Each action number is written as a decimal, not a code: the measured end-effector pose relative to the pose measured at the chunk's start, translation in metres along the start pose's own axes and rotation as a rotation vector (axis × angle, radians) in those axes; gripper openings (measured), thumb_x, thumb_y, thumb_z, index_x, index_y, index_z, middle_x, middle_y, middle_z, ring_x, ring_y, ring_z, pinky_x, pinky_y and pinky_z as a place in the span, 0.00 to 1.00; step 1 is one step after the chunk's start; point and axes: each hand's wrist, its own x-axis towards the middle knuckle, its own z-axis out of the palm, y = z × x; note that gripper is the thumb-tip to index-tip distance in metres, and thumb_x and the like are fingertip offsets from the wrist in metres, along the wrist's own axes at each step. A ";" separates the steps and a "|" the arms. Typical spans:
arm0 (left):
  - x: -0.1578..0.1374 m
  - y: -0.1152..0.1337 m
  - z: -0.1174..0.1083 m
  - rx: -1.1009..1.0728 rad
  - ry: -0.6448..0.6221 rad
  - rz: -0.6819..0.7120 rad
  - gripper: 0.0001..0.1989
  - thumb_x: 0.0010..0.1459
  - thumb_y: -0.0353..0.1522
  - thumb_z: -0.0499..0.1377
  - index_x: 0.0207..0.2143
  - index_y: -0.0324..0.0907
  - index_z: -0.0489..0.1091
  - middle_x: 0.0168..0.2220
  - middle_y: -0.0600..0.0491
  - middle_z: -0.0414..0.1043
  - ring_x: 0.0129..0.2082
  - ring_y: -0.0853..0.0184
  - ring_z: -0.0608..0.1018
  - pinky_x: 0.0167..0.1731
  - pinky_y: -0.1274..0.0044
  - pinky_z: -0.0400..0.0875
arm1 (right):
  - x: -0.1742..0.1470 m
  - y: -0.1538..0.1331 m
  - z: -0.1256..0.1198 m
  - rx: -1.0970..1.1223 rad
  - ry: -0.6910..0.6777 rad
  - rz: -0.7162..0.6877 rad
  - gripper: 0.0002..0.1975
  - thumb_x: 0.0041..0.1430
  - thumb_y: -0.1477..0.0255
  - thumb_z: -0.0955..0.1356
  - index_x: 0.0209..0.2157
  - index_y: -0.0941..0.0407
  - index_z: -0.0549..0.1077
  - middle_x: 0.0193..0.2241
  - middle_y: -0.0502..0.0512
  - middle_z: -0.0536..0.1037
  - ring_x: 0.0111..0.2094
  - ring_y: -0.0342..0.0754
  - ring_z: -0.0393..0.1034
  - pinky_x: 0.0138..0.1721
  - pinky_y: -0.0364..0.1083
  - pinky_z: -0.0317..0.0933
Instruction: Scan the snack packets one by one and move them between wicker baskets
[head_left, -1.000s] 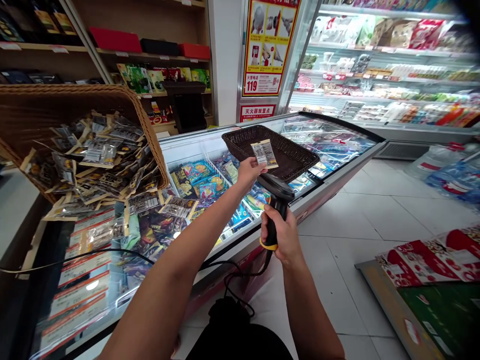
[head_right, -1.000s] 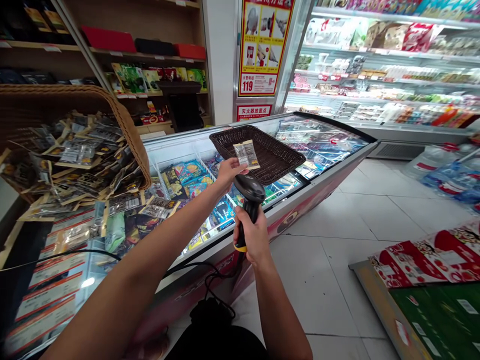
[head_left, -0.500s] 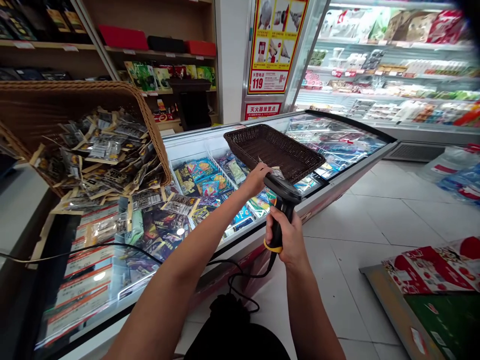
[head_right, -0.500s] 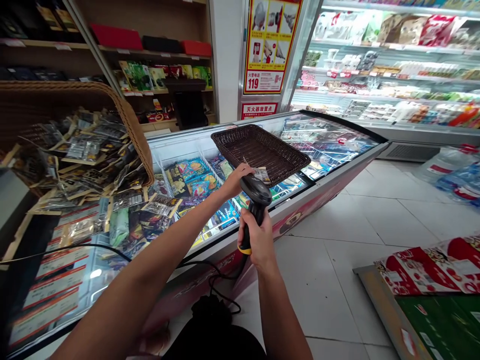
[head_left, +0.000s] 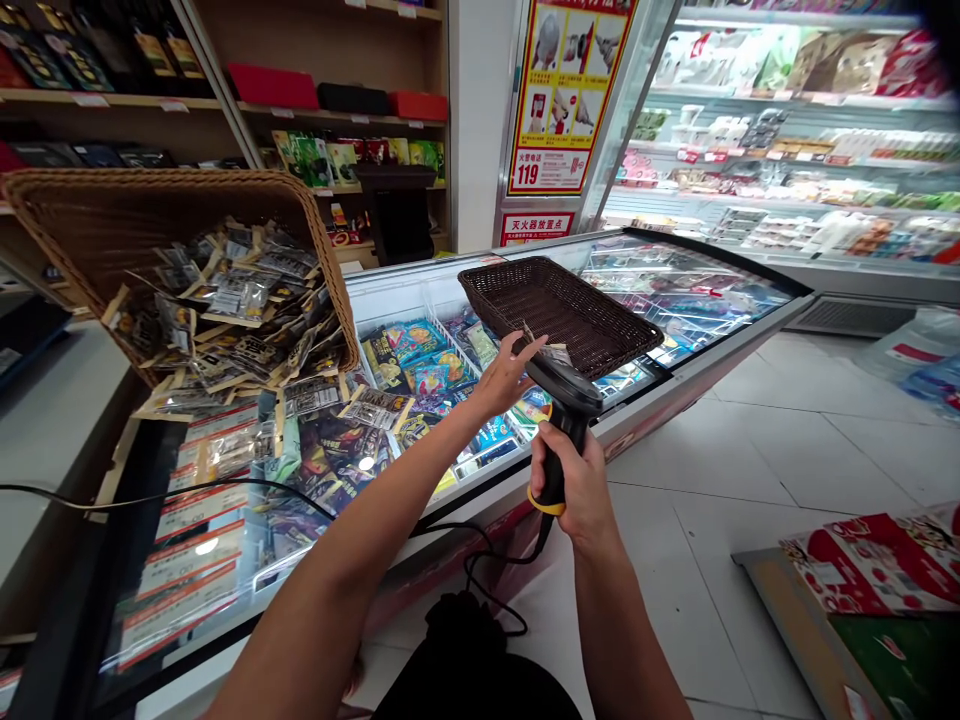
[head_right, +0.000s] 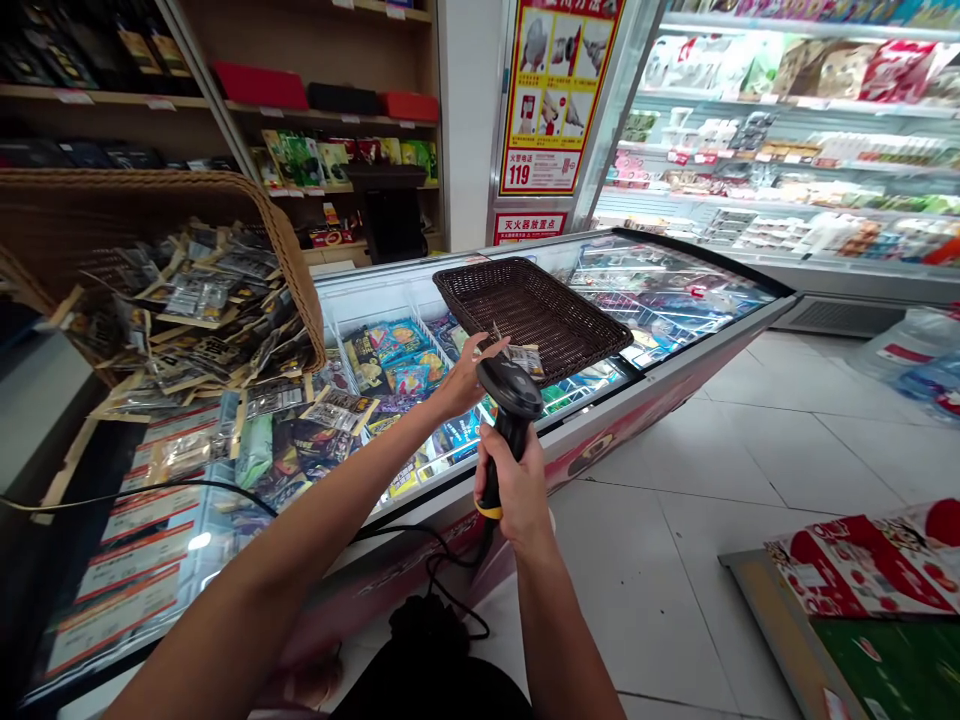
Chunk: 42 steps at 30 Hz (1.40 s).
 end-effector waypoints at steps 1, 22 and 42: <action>-0.005 -0.001 -0.010 0.055 -0.020 -0.048 0.28 0.62 0.30 0.65 0.65 0.48 0.71 0.72 0.39 0.57 0.56 0.51 0.78 0.60 0.57 0.72 | 0.000 0.001 0.000 -0.003 -0.004 0.009 0.28 0.48 0.54 0.79 0.42 0.52 0.66 0.19 0.38 0.68 0.11 0.38 0.57 0.11 0.40 0.55; -0.136 -0.033 -0.173 -0.160 0.332 -0.690 0.27 0.34 0.40 0.81 0.35 0.45 0.73 0.38 0.49 0.71 0.44 0.51 0.75 0.50 0.62 0.72 | -0.009 0.034 0.038 -0.077 -0.236 0.138 0.28 0.50 0.53 0.77 0.43 0.51 0.65 0.19 0.36 0.68 0.11 0.38 0.58 0.10 0.38 0.55; -0.130 -0.012 -0.125 -0.822 0.694 -0.700 0.22 0.42 0.39 0.79 0.33 0.43 0.71 0.32 0.60 0.67 0.34 0.72 0.75 0.52 0.64 0.80 | -0.011 0.050 0.048 -0.109 -0.328 0.204 0.26 0.52 0.54 0.76 0.41 0.51 0.62 0.18 0.35 0.69 0.10 0.38 0.58 0.10 0.39 0.55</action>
